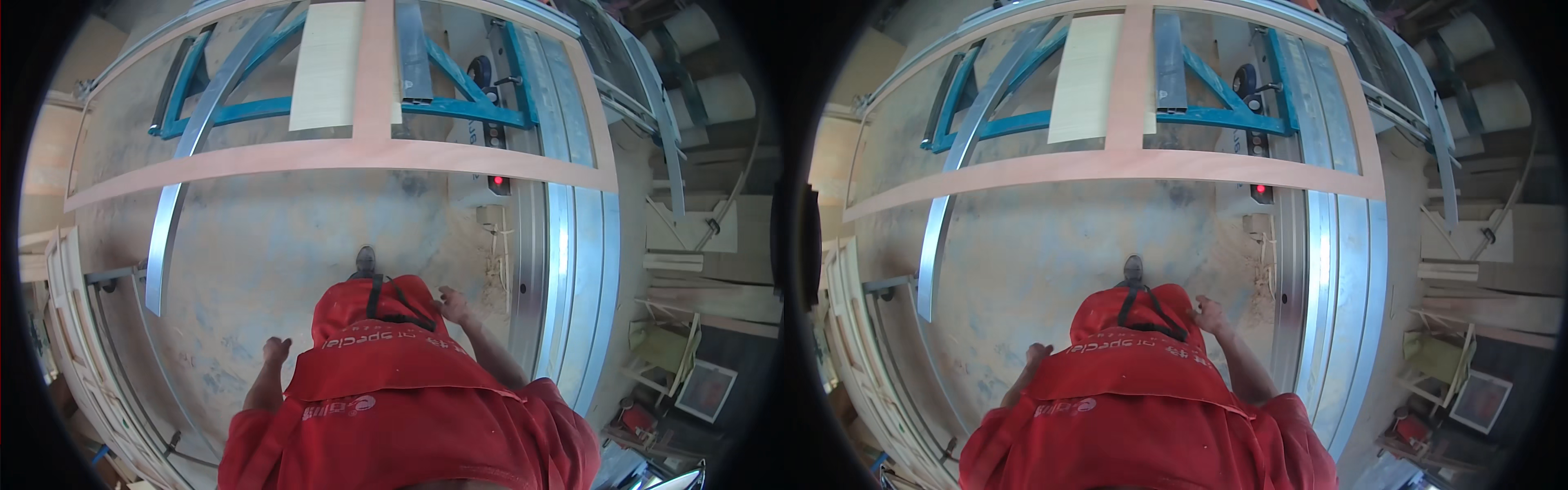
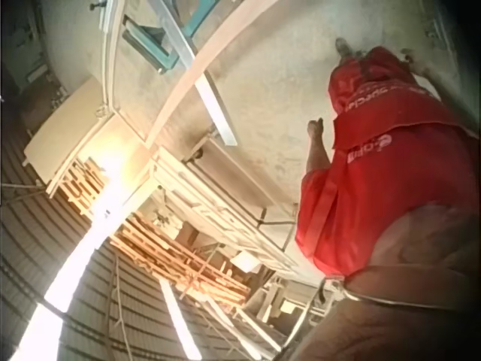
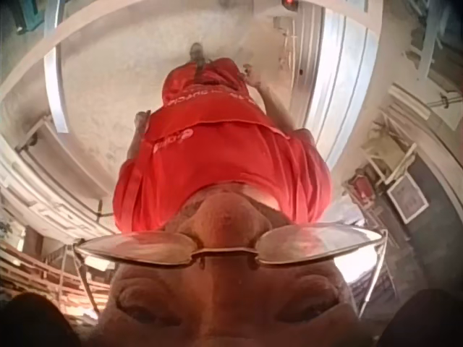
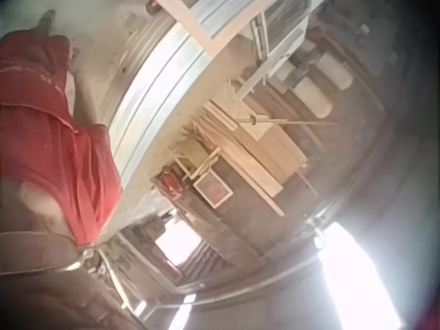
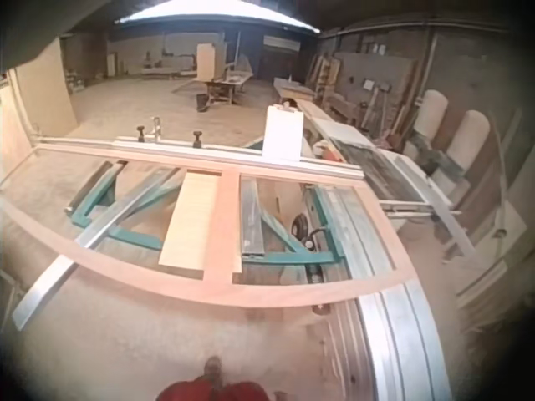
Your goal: The person cuts a wooden frame using a sliding table saw, places it on a table, and retrieves another wooden frame. They place the wooden frame onto the machine table and measure its dimensions using a tape measure.
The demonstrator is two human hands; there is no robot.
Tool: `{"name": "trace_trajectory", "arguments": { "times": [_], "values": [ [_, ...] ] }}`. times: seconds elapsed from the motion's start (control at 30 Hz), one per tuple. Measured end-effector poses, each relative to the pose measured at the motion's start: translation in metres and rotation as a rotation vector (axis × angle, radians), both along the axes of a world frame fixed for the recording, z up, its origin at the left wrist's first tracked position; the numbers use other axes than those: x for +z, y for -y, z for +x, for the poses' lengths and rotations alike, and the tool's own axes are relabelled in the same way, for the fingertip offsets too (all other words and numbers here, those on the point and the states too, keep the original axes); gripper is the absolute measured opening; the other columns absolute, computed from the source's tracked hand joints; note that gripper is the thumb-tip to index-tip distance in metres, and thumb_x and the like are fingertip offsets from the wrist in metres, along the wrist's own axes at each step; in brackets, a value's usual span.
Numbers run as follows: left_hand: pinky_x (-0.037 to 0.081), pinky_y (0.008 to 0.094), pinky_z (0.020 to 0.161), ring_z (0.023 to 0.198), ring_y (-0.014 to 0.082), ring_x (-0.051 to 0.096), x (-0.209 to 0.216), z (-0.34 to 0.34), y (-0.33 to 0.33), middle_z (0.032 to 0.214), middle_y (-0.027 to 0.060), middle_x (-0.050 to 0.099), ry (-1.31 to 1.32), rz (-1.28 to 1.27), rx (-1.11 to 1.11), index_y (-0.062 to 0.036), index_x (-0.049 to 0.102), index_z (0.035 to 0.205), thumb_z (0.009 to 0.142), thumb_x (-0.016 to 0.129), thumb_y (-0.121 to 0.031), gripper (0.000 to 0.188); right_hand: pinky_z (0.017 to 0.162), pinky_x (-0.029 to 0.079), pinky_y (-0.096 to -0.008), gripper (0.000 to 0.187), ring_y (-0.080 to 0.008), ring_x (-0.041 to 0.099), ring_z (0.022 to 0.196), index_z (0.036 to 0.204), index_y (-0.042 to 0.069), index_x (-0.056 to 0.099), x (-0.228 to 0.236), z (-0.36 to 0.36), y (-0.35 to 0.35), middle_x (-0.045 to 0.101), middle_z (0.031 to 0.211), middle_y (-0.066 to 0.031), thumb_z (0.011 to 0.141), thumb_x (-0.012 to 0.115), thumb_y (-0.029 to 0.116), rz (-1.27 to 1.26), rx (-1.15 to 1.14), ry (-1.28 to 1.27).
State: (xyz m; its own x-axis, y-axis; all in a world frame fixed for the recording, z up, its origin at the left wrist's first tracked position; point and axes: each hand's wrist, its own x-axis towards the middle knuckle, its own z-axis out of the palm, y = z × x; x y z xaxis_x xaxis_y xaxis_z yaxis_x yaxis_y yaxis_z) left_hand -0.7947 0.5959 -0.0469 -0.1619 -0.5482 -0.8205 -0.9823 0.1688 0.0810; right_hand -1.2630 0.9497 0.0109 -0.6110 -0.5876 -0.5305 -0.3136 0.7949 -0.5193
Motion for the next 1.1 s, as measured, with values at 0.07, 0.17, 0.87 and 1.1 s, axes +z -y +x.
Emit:
{"name": "trace_trajectory", "arguments": {
  "times": [0.07,0.17,0.87,1.1],
  "values": [
    [0.052,0.0481,0.097,0.111,0.0422,0.066,0.003,0.052,-0.029,0.115,0.0252,0.071,0.082,-0.012,0.123,0.0006,0.073,0.11,0.083,0.072,-0.047,0.055,0.078,0.055,-0.0449,0.045,-0.036,0.071,0.089,0.111,0.004,0.066,-0.029,0.017,-0.026,0.072,0.093,-0.02,0.084,0.076,0.038,0.026,0.063,-0.005],
    [0.052,0.0463,0.097,0.109,0.04,0.068,0.013,0.066,-0.067,0.11,0.0251,0.073,-0.131,-0.132,0.594,0.0005,0.075,0.107,0.084,0.07,-0.043,0.05,0.07,0.054,-0.0432,0.037,-0.0274,0.069,0.073,0.099,0.003,0.067,-0.039,0.016,-0.07,0.068,0.074,-0.0157,0.083,0.077,0.036,0.046,-0.066,0.025],
    [0.053,0.0373,0.079,0.085,0.0217,0.066,-0.05,0.245,-0.086,0.09,0.0151,0.075,-0.845,0.033,0.592,0.0035,0.072,0.103,0.093,0.068,-0.026,0.032,0.101,0.051,-0.0453,0.043,-0.0415,0.064,0.114,0.107,0.007,0.075,-0.018,0.214,0.045,0.069,0.118,-0.023,0.086,0.061,0.042,0.34,-0.176,-0.006],
    [0.048,0.0461,0.069,0.07,0.0272,0.059,-0.064,0.39,-0.046,0.071,0.0198,0.065,-0.47,-0.142,0.725,0.0074,0.067,0.081,0.093,0.063,-0.044,0.053,0.099,0.051,-0.0469,0.05,-0.0405,0.064,0.113,0.116,0.008,0.071,0.004,0.328,0.198,0.069,0.121,-0.0206,0.085,0.066,0.047,0.093,0.191,-0.024]
  ]
}}
